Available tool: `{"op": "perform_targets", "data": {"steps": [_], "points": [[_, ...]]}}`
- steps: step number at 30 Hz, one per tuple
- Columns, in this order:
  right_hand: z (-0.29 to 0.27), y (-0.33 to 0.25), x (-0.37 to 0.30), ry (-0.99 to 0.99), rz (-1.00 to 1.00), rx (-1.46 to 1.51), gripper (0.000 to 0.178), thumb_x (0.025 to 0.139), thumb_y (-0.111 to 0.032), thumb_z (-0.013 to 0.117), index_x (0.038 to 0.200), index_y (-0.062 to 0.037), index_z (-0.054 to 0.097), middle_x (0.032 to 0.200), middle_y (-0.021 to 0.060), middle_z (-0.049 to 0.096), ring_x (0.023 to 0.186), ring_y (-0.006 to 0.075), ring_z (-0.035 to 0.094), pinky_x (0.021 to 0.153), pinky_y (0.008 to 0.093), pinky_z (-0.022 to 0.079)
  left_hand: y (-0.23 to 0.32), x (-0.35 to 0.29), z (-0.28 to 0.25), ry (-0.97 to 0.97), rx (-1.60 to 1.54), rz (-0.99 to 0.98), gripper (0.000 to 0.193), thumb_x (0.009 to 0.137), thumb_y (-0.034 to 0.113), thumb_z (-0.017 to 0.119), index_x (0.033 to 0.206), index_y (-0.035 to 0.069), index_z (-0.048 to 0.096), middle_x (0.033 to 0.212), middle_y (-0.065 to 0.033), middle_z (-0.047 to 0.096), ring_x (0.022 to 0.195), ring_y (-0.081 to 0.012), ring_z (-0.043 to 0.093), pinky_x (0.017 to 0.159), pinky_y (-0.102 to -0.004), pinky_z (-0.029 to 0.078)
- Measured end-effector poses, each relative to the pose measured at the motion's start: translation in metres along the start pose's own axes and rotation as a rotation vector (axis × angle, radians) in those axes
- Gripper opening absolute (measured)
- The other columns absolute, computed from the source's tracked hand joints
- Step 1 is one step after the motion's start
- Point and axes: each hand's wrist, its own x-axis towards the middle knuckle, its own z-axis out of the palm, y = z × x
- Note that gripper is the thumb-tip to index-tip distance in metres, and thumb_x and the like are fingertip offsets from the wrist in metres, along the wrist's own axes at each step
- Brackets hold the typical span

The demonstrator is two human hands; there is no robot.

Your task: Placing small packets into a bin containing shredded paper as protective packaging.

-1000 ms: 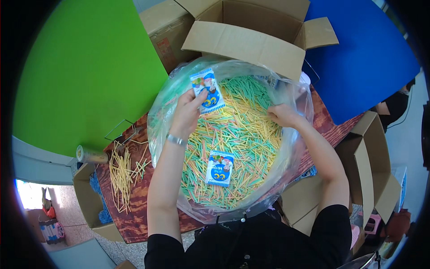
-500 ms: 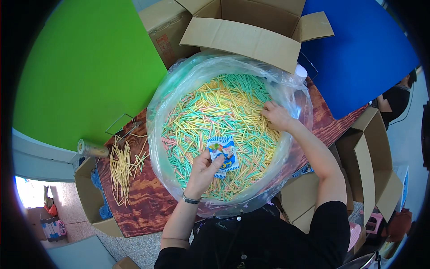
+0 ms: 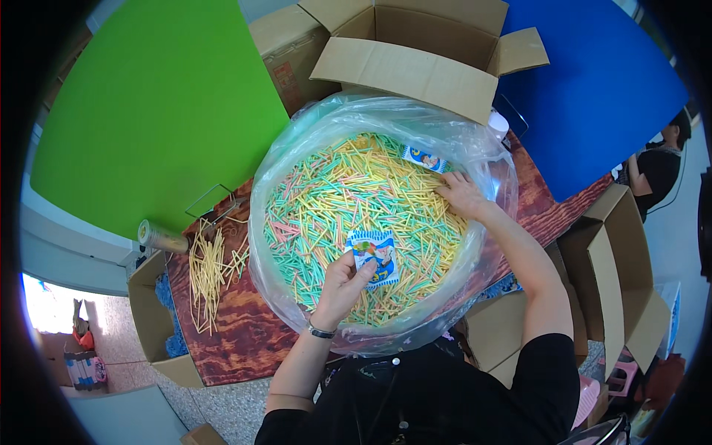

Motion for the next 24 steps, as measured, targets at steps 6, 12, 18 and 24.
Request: {"op": "perform_targets", "data": {"steps": [6, 12, 18, 24], "points": [[-0.053, 0.003, 0.034, -0.284, 0.075, 0.125, 0.037, 0.075, -0.008, 0.065, 0.112, -0.0101, 0.061, 0.124, 0.013, 0.051, 0.12, 0.035, 0.047, 0.099, 0.0461, 0.042, 0.016, -0.004, -0.013, 0.07, 0.045, 0.024, 0.023, 0.096, 0.01, 0.057, 0.116, -0.002, 0.059, 0.11, -0.0049, 0.067, 0.097, -0.0089, 0.062, 0.085, -0.0264, 0.051], [-0.031, 0.009, 0.06, 0.163, 0.25, 0.159, 0.072, 0.071, -0.013, 0.074, 0.136, -0.0143, 0.044, 0.121, 0.019, 0.051, 0.114, 0.0396, 0.051, 0.095, 0.0456, 0.047, 0.024, 0.011, -0.022, 0.125, -0.018, 0.069, 0.023, 0.096, 0.008, 0.057, 0.116, -0.002, 0.06, 0.109, -0.0061, 0.067, 0.096, -0.0115, 0.064, 0.085, -0.0272, 0.052], [-0.038, -0.005, 0.076, 0.051, 0.293, 0.08, 0.096, 0.067, -0.016, 0.078, 0.148, -0.0225, 0.028, 0.126, 0.0217, 0.047, 0.117, 0.0442, 0.048, 0.098, 0.0492, 0.045, 0.055, 0.059, -0.037, 0.045, 0.356, 0.225, 0.024, 0.095, 0.01, 0.059, 0.116, 0.0, 0.062, 0.114, -0.0043, 0.063, 0.1, -0.0108, 0.06, 0.089, -0.0268, 0.048], [-0.038, 0.004, 0.071, 0.115, 0.258, 0.041, 0.099, 0.063, -0.014, 0.08, 0.148, -0.0244, 0.029, 0.129, 0.0219, 0.046, 0.12, 0.0448, 0.046, 0.1, 0.0525, 0.042, 0.082, 0.154, -0.066, -0.158, 0.481, 0.234, 0.027, 0.095, 0.018, 0.06, 0.115, 0.001, 0.063, 0.117, -0.0039, 0.061, 0.101, -0.0104, 0.059, 0.09, -0.0278, 0.047]]}}
